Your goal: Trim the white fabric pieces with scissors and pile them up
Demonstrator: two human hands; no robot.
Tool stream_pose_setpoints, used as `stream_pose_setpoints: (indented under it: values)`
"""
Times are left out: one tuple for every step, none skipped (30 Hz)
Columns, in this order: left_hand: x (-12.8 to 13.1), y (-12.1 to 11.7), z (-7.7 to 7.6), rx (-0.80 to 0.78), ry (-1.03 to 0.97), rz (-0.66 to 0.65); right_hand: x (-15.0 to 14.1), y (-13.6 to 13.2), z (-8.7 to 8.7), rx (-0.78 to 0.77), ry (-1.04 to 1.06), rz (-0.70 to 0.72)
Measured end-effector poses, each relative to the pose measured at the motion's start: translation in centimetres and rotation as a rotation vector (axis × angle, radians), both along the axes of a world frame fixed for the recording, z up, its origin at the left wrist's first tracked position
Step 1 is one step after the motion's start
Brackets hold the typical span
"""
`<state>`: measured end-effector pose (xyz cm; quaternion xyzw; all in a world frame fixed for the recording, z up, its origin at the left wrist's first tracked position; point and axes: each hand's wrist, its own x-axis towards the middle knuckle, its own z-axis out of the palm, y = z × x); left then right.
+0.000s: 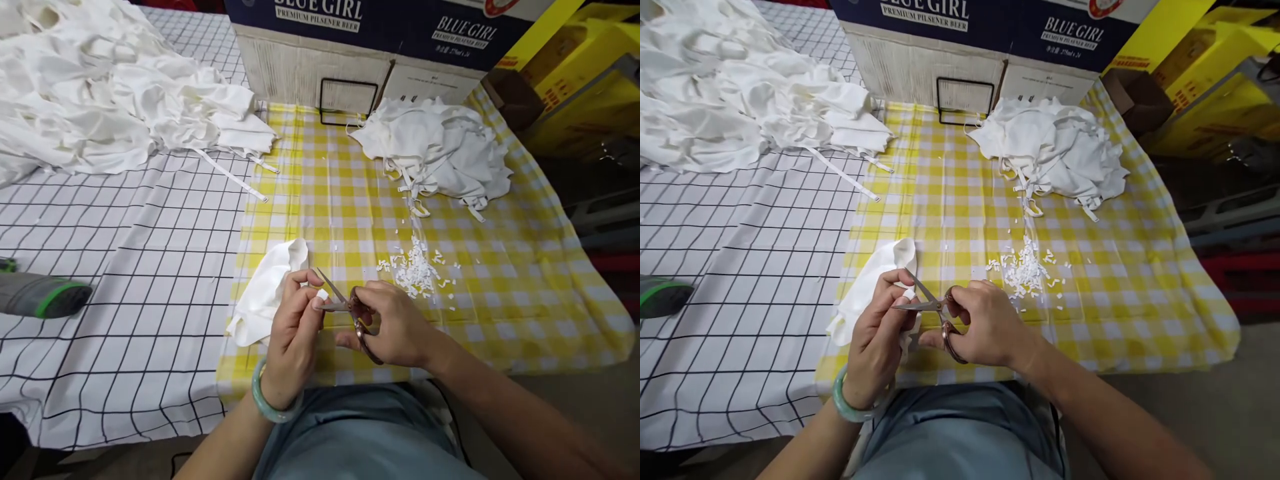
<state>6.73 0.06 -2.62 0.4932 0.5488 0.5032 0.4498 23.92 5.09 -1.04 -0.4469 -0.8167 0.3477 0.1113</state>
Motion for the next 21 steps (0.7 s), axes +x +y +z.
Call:
stream_pose_setpoints:
  values:
    - [0.1, 0.0, -0.1, 0.033, -0.017, -0.010, 0.0, 0.0, 0.1, -0.009, -0.003, -0.002]
    - [0.2, 0.0, -0.2, 0.064, -0.043, -0.018, 0.1, 0.1, 0.2, -0.015, -0.005, -0.003]
    - [0.3, 0.0, -0.4, 0.090, -0.059, -0.025, 0.1, 0.2, 0.2, -0.018, -0.006, -0.004]
    - [0.3, 0.0, -0.5, 0.107, -0.064, -0.035, 0.1, 0.2, 0.3, -0.020, -0.005, -0.003]
    - [0.4, 0.0, -0.6, 0.115, -0.069, -0.043, 0.1, 0.3, 0.3, -0.019, -0.003, -0.002]
    - [0.5, -0.1, -0.7, 0.121, -0.074, -0.049, 0.1, 0.3, 0.3, -0.019, 0.001, -0.001]
    - [0.5, -0.1, -0.8, 0.122, -0.078, -0.054, 0.1, 0.3, 0.3, -0.018, 0.005, -0.001]
    - [0.5, -0.1, -0.9, 0.121, -0.083, -0.057, 0.1, 0.2, 0.3, -0.017, 0.007, -0.003]
    - [0.5, -0.2, -1.0, 0.119, -0.089, -0.057, 0.1, 0.2, 0.3, -0.016, 0.010, -0.003]
    - [0.5, -0.2, -1.1, 0.116, -0.095, -0.056, 0.1, 0.1, 0.2, -0.015, 0.013, -0.003]
    - [0.6, -0.2, -1.1, 0.116, -0.100, -0.056, 0.1, 0.1, 0.2, -0.016, 0.017, -0.002]
    - [0.6, -0.2, -1.2, 0.118, -0.101, -0.056, 0.1, 0.1, 0.2, -0.020, 0.022, 0.000]
    - [0.6, -0.2, -1.2, 0.123, -0.100, -0.057, 0.1, 0.0, 0.2, -0.025, 0.027, 0.000]
    - [0.6, -0.1, -1.2, 0.132, -0.097, -0.058, 0.1, 0.0, 0.2, -0.029, 0.031, 0.000]
    - [0.7, -0.1, -1.2, 0.143, -0.093, -0.060, 0.1, 0.1, 0.1, -0.032, 0.032, -0.001]
    - [0.7, -0.1, -1.2, 0.156, -0.089, -0.062, 0.1, 0.1, 0.2, -0.032, 0.032, -0.002]
    - [0.8, -0.1, -1.1, 0.168, -0.084, -0.063, 0.0, 0.1, 0.2, -0.031, 0.034, -0.002]
    - [0.8, 0.0, -1.1, 0.177, -0.074, -0.062, 0.0, 0.1, 0.2, -0.033, 0.038, 0.000]
    - [0.8, 0.0, -1.0, 0.182, -0.060, -0.062, 0.0, 0.2, 0.2, -0.037, 0.043, 0.001]
    - [0.8, 0.0, -1.0, 0.185, -0.043, -0.061, 0.0, 0.2, 0.1, -0.045, 0.048, 0.003]
    - [0.8, 0.0, -0.9, 0.184, -0.025, -0.060, 0.0, 0.2, 0.1, -0.052, 0.052, 0.004]
